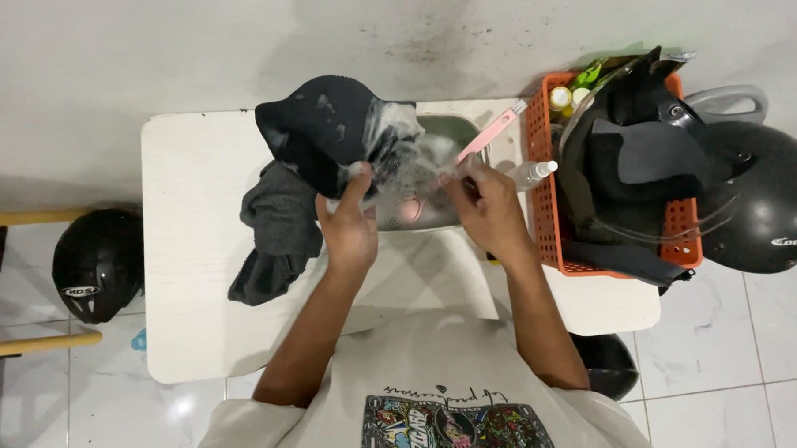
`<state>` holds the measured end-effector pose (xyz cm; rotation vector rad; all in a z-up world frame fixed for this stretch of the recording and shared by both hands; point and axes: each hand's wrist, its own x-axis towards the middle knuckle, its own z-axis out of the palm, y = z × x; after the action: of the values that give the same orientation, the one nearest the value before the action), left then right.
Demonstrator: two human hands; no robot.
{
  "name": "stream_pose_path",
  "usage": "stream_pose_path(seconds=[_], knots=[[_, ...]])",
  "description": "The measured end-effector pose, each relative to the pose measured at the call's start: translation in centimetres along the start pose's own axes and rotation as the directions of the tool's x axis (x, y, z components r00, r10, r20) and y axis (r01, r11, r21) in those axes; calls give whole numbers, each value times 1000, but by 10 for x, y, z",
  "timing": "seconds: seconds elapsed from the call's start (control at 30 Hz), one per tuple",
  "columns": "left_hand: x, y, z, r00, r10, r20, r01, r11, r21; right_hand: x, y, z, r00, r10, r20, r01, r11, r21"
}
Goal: The person scrubs a black piece of clothing with a pink toothbrush in a basin of soapy water. They then rinse the item by hand and wring out the excess water.
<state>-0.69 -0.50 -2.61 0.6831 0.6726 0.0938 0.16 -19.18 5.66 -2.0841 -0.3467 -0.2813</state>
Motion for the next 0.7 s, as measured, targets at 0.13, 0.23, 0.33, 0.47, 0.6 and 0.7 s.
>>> stream_pose_path(seconds=[0.13, 0.23, 0.33, 0.47, 0.6, 0.7], knots=[[3, 2, 1, 999, 28, -22, -28, 1000, -1, 1, -13, -6, 995, -81, -56, 77, 994, -74], [-11, 10, 13, 1000, 19, -12, -18, 1000, 19, -4, -9, -3, 987, -121, -108, 108, 987, -117], [-9, 8, 14, 1000, 10, 21, -11, 1000, 19, -1, 3, -3, 969, -167, -181, 140, 978, -157], [-35, 32, 43, 999, -25, 33, 25, 1000, 9, -1, 6, 2, 961, -136, -239, 104, 985, -141], [-23, 25, 31, 998, 20, 59, -20, 1000, -4, -4, -1, 0, 967, -46, -251, 24, 996, -90], [2, -9, -4, 997, 70, 23, -71, 997, 29, -13, -13, 2, 971, 149, -187, -170, 980, -100]])
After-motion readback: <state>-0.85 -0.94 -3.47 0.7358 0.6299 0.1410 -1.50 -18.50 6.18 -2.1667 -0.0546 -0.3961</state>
